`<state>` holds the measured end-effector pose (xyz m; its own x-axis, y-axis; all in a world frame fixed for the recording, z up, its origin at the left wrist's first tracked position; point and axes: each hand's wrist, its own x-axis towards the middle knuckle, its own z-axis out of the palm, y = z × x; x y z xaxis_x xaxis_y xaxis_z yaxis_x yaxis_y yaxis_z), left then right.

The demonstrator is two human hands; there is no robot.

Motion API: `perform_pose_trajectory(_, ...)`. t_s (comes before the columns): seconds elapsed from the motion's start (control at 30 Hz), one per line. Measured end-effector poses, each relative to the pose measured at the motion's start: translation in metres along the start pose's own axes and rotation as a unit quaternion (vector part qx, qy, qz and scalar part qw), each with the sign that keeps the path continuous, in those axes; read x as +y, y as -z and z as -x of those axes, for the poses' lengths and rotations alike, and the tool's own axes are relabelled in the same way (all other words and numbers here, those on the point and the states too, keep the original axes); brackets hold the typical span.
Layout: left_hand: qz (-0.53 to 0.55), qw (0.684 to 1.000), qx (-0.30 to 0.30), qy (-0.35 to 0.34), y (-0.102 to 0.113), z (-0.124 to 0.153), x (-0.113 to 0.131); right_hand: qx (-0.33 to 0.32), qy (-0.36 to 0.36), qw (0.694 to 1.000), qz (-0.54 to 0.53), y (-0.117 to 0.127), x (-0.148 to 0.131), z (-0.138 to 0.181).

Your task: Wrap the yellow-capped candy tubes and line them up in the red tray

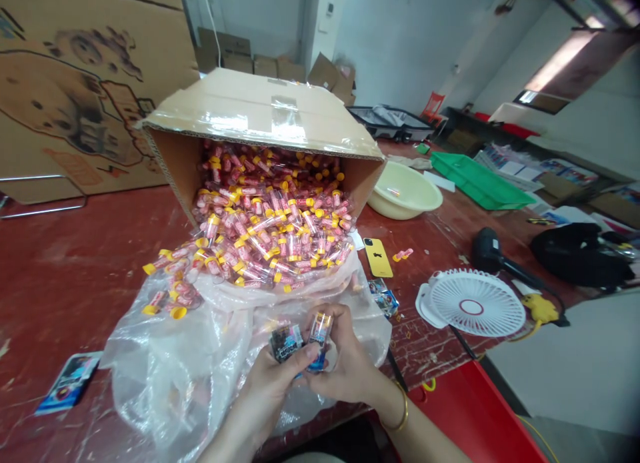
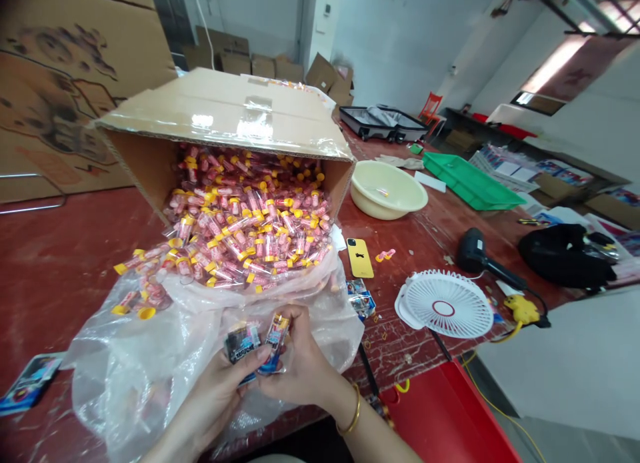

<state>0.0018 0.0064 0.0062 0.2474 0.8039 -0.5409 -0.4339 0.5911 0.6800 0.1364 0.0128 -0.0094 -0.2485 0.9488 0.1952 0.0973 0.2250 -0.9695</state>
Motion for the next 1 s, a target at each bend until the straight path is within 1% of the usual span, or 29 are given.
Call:
perform_pose_trajectory(0.13,0.000,1.000,-0.003,0.008,-0.002,0.000,-0.001,0.012,0.002,1.000,0.008,0.001,-0.001,0.002)
perform_pose_trajectory(0.2,-0.004,1.000,-0.007,0.001,-0.003,-0.001,-0.001,0.012,0.002,1.000,0.006,0.003,-0.002,0.003)
perform_pose_trajectory(0.3,-0.037,0.999,-0.002,-0.017,-0.005,-0.002,-0.003,-0.005,-0.008,1.000,-0.020,0.012,-0.005,0.004)
perform_pose_trajectory(0.37,-0.070,0.997,0.003,-0.008,-0.007,-0.002,-0.006,0.004,-0.020,0.999,-0.041,0.022,-0.006,0.007)
perform_pose_trajectory(0.43,-0.090,0.996,-0.008,0.021,-0.010,-0.002,-0.010,0.052,-0.038,0.996,-0.062,0.039,-0.007,0.015)
perform_pose_trajectory(0.47,-0.087,0.995,-0.019,0.037,-0.012,-0.002,-0.012,0.095,-0.049,0.992,-0.072,0.051,-0.007,0.023)
perform_pose_trajectory(0.53,-0.059,0.996,-0.035,0.055,-0.016,-0.002,-0.016,0.218,-0.075,0.970,-0.082,0.081,-0.003,0.049)
perform_pose_trajectory(0.57,-0.045,0.997,-0.038,0.058,-0.018,-0.003,-0.018,0.301,-0.090,0.947,-0.069,0.097,0.002,0.068)
perform_pose_trajectory(0.6,-0.039,0.997,-0.040,0.060,-0.019,-0.004,-0.019,0.390,-0.105,0.914,-0.043,0.113,0.008,0.090)
perform_pose_trajectory(0.67,-0.054,0.996,-0.040,0.061,-0.020,-0.004,-0.022,0.546,-0.133,0.827,0.034,0.139,0.026,0.142)
perform_pose_trajectory(0.7,-0.071,0.995,-0.039,0.060,-0.020,-0.004,-0.023,0.588,-0.146,0.794,0.059,0.147,0.040,0.168)
perform_pose_trajectory(0.73,-0.089,0.994,-0.036,0.058,-0.020,-0.004,-0.025,0.612,-0.158,0.771,0.074,0.151,0.055,0.191)
perform_pose_trajectory(0.77,-0.104,0.993,-0.030,0.054,-0.020,-0.004,-0.026,0.624,-0.172,0.758,0.083,0.151,0.072,0.211)
perform_pose_trajectory(0.8,-0.117,0.992,-0.023,0.049,-0.020,-0.003,-0.027,0.624,-0.187,0.753,0.085,0.148,0.090,0.227)
perform_pose_trajectory(0.87,-0.136,0.990,-0.007,0.041,-0.021,-0.002,-0.030,0.608,-0.222,0.757,0.090,0.136,0.124,0.244)
perform_pose_trajectory(0.93,-0.144,0.989,0.003,0.040,-0.023,0.000,-0.032,0.575,-0.255,0.771,0.096,0.122,0.153,0.245)
perform_pose_trajectory(1.0,-0.145,0.989,0.006,0.041,-0.024,0.000,-0.033,0.542,-0.279,0.785,0.108,0.112,0.173,0.236)
